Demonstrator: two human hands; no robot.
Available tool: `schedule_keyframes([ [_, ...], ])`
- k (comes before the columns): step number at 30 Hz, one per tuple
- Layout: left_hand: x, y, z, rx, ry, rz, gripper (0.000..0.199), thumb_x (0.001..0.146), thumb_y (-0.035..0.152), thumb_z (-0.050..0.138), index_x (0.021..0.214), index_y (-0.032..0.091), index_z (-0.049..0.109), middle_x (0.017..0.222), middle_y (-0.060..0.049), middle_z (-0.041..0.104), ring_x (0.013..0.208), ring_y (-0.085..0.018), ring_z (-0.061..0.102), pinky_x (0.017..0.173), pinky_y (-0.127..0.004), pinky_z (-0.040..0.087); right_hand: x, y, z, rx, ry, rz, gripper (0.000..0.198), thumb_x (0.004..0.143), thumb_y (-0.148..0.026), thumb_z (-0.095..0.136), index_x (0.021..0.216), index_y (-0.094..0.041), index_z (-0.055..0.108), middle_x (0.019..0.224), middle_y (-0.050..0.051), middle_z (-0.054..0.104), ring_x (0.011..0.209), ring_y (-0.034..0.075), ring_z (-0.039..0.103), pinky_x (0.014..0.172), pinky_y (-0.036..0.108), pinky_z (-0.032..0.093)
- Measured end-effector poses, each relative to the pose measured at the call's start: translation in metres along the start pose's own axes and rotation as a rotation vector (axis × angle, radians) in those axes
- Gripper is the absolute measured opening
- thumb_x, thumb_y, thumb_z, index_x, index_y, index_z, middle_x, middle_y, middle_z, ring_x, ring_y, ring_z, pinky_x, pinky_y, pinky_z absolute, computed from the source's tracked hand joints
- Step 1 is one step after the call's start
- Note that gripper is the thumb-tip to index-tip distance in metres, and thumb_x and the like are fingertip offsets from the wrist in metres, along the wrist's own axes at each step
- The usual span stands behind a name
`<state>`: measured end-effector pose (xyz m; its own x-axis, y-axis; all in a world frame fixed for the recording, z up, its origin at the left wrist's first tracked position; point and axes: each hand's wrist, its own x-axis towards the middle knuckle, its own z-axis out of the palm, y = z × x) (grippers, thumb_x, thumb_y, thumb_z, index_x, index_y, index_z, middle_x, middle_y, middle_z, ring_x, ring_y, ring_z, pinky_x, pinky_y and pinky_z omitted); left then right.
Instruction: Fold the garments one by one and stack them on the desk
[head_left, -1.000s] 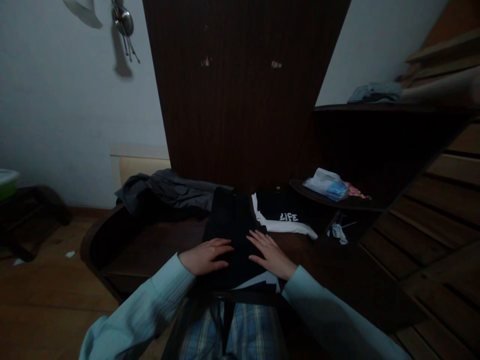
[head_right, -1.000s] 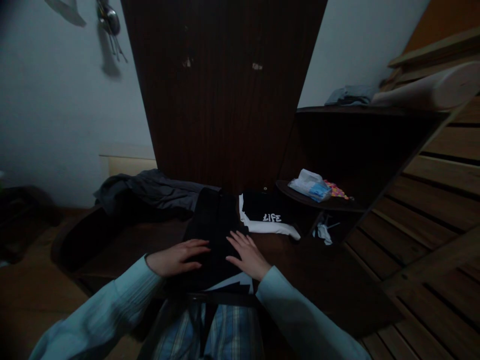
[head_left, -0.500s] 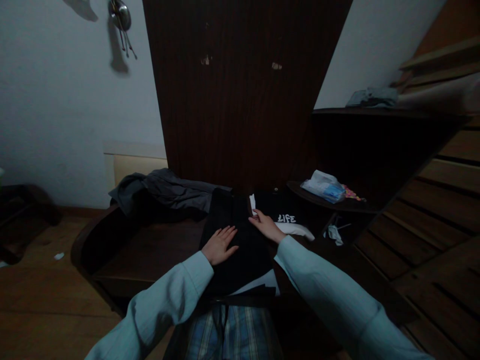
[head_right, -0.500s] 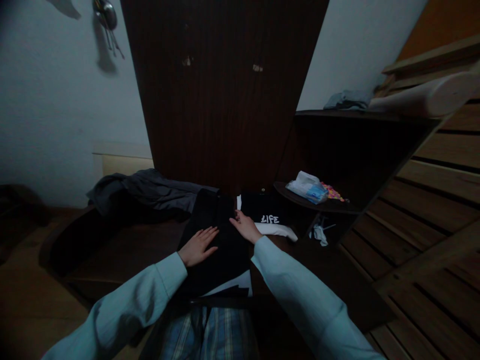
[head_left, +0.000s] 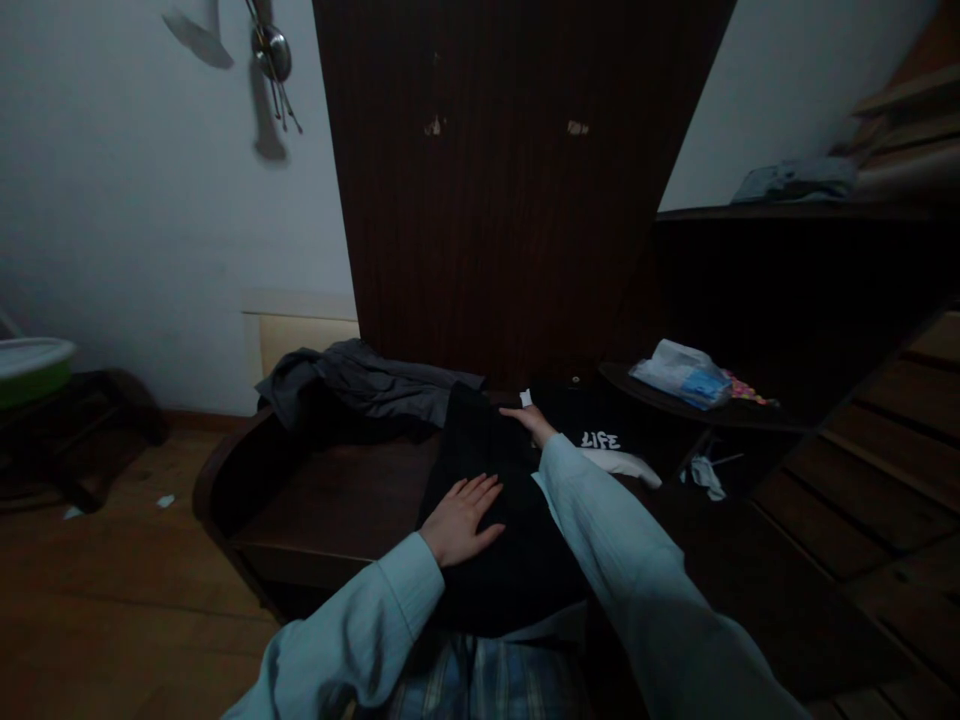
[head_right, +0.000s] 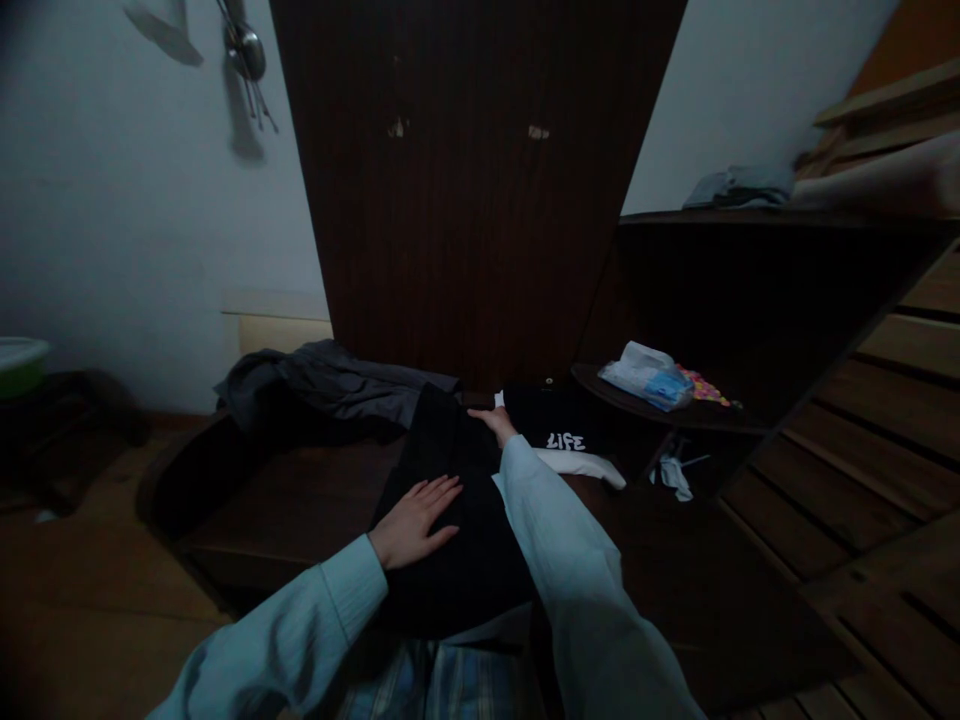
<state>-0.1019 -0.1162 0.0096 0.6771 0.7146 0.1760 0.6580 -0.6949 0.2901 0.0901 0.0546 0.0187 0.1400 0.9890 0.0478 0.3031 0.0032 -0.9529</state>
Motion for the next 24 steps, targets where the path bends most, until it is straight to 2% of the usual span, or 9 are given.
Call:
schedule_keyframes([
  [4, 0.0, -0.002, 0.003, -0.015, 0.018, 0.001, 0.056, 0.082, 0.047, 0.036, 0.131, 0.02, 0.029, 0.139, -0.008, 0.03, 0.128, -0.022, 0.024, 0.102, -0.043, 0.021, 0.008, -0.003, 0.001, -0.044, 0.032, 0.001, 0.058, 0.061, -0.014, 0.061, 0.117, -0.016, 0.046, 0.104, 0.008, 0.061, 0.093, 0.018, 0.058, 0.081, 0.033, 0.044],
  [7, -0.001, -0.002, 0.003, -0.016, 0.026, 0.009, 0.056, 0.082, 0.046, 0.036, 0.131, 0.021, 0.028, 0.138, -0.008, 0.03, 0.127, -0.022, 0.024, 0.102, -0.043, 0.021, 0.011, -0.007, -0.001, -0.079, 0.037, -0.02, 0.054, 0.063, -0.008, 0.056, 0.114, -0.021, 0.05, 0.11, 0.004, 0.059, 0.099, 0.016, 0.055, 0.088, 0.032, 0.04],
  [11, 0.0, 0.0, 0.001, -0.004, 0.012, 0.0, 0.055, 0.082, 0.044, 0.038, 0.131, 0.02, 0.03, 0.138, -0.008, 0.031, 0.127, -0.023, 0.025, 0.102, -0.043, 0.022, 0.007, -0.01, -0.002, -0.099, -0.034, -0.015, 0.027, 0.069, -0.019, 0.056, 0.095, -0.015, 0.063, 0.096, 0.007, 0.065, 0.089, 0.017, 0.059, 0.084, 0.033, 0.043],
  [15, 0.001, 0.0, -0.001, -0.005, 0.008, 0.005, 0.055, 0.082, 0.044, 0.037, 0.131, 0.02, 0.03, 0.138, -0.008, 0.032, 0.127, -0.023, 0.025, 0.102, -0.043, 0.022, 0.001, -0.014, 0.009, -0.108, -0.088, -0.026, 0.031, 0.068, -0.032, 0.061, 0.093, -0.015, 0.064, 0.094, 0.006, 0.066, 0.086, 0.016, 0.06, 0.079, 0.029, 0.045],
  [18, 0.001, 0.0, 0.0, -0.007, 0.026, 0.012, 0.054, 0.082, 0.045, 0.037, 0.131, 0.021, 0.03, 0.138, -0.008, 0.032, 0.127, -0.022, 0.025, 0.102, -0.043, 0.021, 0.002, -0.016, 0.023, -0.139, -0.071, -0.03, 0.033, 0.062, -0.03, 0.066, 0.092, -0.015, 0.065, 0.094, 0.006, 0.066, 0.087, 0.016, 0.06, 0.08, 0.028, 0.044],
  [21, 0.0, -0.001, 0.002, -0.003, 0.029, 0.012, 0.055, 0.083, 0.046, 0.036, 0.131, 0.021, 0.029, 0.137, -0.008, 0.032, 0.127, -0.022, 0.025, 0.102, -0.043, 0.021, 0.004, -0.02, 0.035, -0.187, -0.019, -0.021, 0.025, 0.06, -0.022, 0.067, 0.084, -0.016, 0.066, 0.087, 0.005, 0.067, 0.083, 0.018, 0.061, 0.078, 0.03, 0.045],
  [24, 0.001, -0.002, 0.004, 0.001, 0.035, 0.008, 0.055, 0.083, 0.046, 0.035, 0.131, 0.02, 0.03, 0.137, -0.009, 0.033, 0.127, -0.022, 0.025, 0.102, -0.043, 0.021, 0.003, -0.029, 0.037, -0.226, 0.048, -0.052, 0.018, 0.06, -0.018, 0.065, 0.078, -0.018, 0.067, 0.085, 0.004, 0.067, 0.084, 0.02, 0.06, 0.079, 0.032, 0.044],
])
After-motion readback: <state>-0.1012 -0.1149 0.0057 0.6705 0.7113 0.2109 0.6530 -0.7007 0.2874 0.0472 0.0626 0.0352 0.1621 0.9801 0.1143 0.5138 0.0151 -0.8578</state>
